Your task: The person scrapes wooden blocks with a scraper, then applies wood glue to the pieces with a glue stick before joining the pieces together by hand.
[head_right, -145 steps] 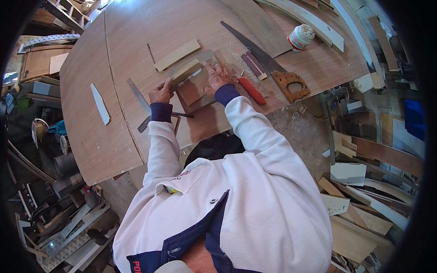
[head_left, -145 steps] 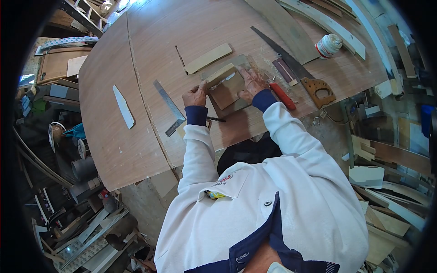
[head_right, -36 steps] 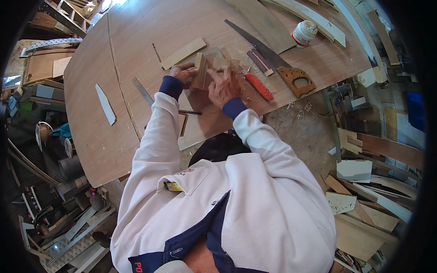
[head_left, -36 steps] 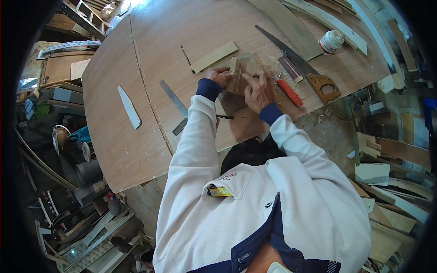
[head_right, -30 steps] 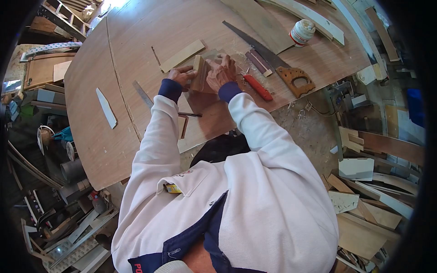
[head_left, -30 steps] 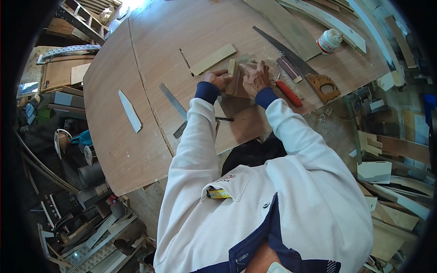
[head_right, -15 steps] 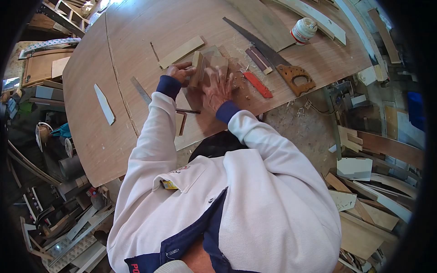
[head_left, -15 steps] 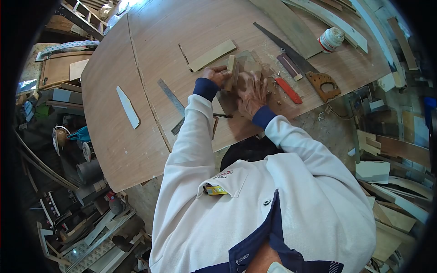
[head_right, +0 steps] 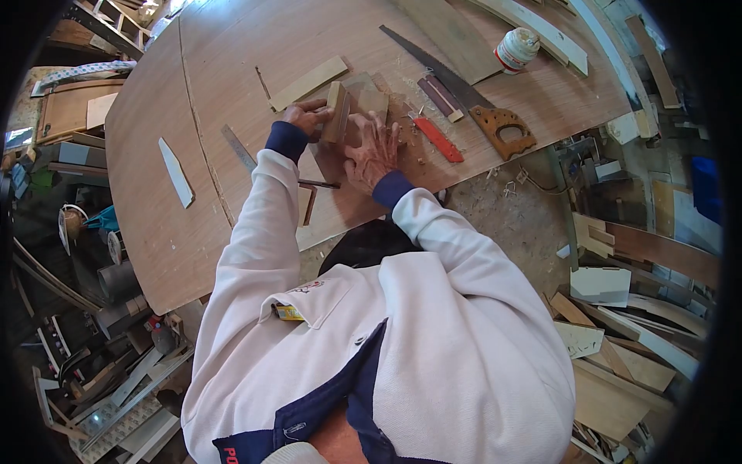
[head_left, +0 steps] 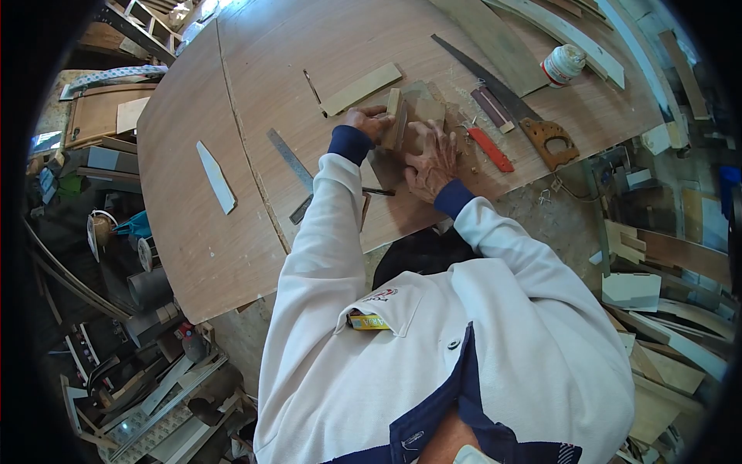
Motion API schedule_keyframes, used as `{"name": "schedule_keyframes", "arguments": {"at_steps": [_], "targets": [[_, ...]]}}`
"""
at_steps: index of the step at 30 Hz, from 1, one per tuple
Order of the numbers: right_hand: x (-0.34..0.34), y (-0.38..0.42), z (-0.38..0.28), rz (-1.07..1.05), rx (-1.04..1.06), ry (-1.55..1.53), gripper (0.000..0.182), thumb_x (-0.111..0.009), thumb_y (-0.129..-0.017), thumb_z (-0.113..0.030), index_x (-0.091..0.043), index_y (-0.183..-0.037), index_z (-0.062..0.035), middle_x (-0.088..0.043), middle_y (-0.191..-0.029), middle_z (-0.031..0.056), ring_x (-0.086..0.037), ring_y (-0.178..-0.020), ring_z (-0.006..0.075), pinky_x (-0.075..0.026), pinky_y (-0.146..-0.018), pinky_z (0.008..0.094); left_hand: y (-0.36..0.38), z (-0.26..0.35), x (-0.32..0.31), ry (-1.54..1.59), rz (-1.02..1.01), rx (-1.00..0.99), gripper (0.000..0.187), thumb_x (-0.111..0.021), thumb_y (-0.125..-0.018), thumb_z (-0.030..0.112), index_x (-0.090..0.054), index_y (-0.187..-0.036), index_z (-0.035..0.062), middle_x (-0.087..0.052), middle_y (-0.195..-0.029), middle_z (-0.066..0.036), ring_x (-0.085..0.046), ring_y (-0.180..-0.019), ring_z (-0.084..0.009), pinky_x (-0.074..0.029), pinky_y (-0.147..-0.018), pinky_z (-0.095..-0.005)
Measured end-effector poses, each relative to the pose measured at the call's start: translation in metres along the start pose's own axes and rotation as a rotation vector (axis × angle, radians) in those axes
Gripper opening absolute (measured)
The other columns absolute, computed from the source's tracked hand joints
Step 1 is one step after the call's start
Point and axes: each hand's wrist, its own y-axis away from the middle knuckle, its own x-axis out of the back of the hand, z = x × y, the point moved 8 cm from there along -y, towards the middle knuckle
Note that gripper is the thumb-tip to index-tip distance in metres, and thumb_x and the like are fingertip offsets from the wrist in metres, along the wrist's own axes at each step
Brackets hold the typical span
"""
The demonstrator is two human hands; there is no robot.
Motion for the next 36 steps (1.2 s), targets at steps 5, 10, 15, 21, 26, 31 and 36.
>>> {"name": "schedule_keyframes", "arguments": {"at_steps": [5,10,15,21,26,31,36], "targets": [[0.005,-0.016,0.017,0.228,-0.092,-0.123,0.037,-0.062,-0.071,-0.016,-0.067,-0.108,-0.0133,-0.037,-0.133,0.0164,-0.032,-0.126,0.0374,-0.028,-0.106,0.0517,0.000,-0.001,0.000,0.010,0.013,0.018,0.054,-0.072,-0.083,0.027,-0.055,-0.131,0.0087,-0.062,-0.118,-0.014,-0.067,-0.088,-0.0270,-0.055,-0.071,-0.0347],[-0.005,-0.054,0.050,0.380,-0.139,-0.062,0.038,-0.058,-0.075,-0.019,-0.067,-0.111,-0.0141,-0.038,-0.134,0.0153,-0.032,-0.126,0.0374,-0.026,-0.106,0.0508,-0.002,-0.001,0.000,-0.038,0.003,0.002,0.054,-0.071,-0.083,0.028,-0.055,-0.131,0.0095,-0.062,-0.119,-0.014,-0.067,-0.088,-0.0266,-0.056,-0.071,-0.0349],[-0.027,-0.071,0.061,0.193,-0.245,-0.052,0.041,-0.056,-0.077,-0.021,-0.066,-0.117,-0.0202,-0.032,-0.140,0.0116,-0.028,-0.130,0.0354,-0.024,-0.107,0.0542,0.000,0.000,0.000,-0.056,0.011,0.005,0.053,-0.070,-0.084,0.028,-0.055,-0.131,0.0101,-0.063,-0.118,-0.014,-0.067,-0.088,-0.0258,-0.056,-0.070,-0.0347],[-0.034,-0.080,0.077,0.003,-0.456,-0.209,0.040,-0.056,-0.077,-0.025,-0.067,-0.115,-0.0210,-0.028,-0.144,0.0087,-0.022,-0.134,0.0364,-0.024,-0.106,0.0577,-0.003,-0.005,0.000,-0.043,0.016,0.000,0.053,-0.071,-0.083,0.029,-0.055,-0.130,0.0098,-0.063,-0.116,-0.014,-0.067,-0.087,-0.0252,-0.056,-0.069,-0.0343],[-0.019,-0.057,0.044,0.013,-0.252,0.021,0.030,-0.057,-0.077,-0.026,-0.071,-0.103,-0.0184,-0.027,-0.146,0.0103,-0.018,-0.137,0.0378,-0.018,-0.105,0.0658,-0.009,-0.007,0.001,-0.061,0.009,-0.040,0.052,-0.071,-0.084,0.027,-0.055,-0.130,0.0095,-0.064,-0.115,-0.015,-0.067,-0.084,-0.0240,-0.055,-0.067,-0.0333],[-0.020,-0.020,0.018,-0.011,-0.101,0.036,0.022,-0.060,-0.075,-0.026,-0.071,-0.091,-0.0165,-0.028,-0.144,0.0116,-0.016,-0.138,0.0394,-0.012,-0.104,0.0710,0.004,0.003,-0.001,-0.004,-0.011,0.017,0.051,-0.070,-0.084,0.025,-0.055,-0.130,0.0082,-0.064,-0.115,-0.014,-0.067,-0.085,-0.0236,-0.055,-0.068,-0.0330],[-0.009,-0.002,0.003,-0.088,-0.040,0.000,0.030,-0.063,-0.070,-0.025,-0.070,-0.099,-0.0188,-0.034,-0.137,0.0123,-0.019,-0.136,0.0394,-0.015,-0.104,0.0700,-0.008,-0.010,0.000,0.008,0.005,0.008,0.050,-0.069,-0.084,0.025,-0.056,-0.130,0.0075,-0.064,-0.114,-0.013,-0.067,-0.086,-0.0231,-0.055,-0.069,-0.0329]]}}
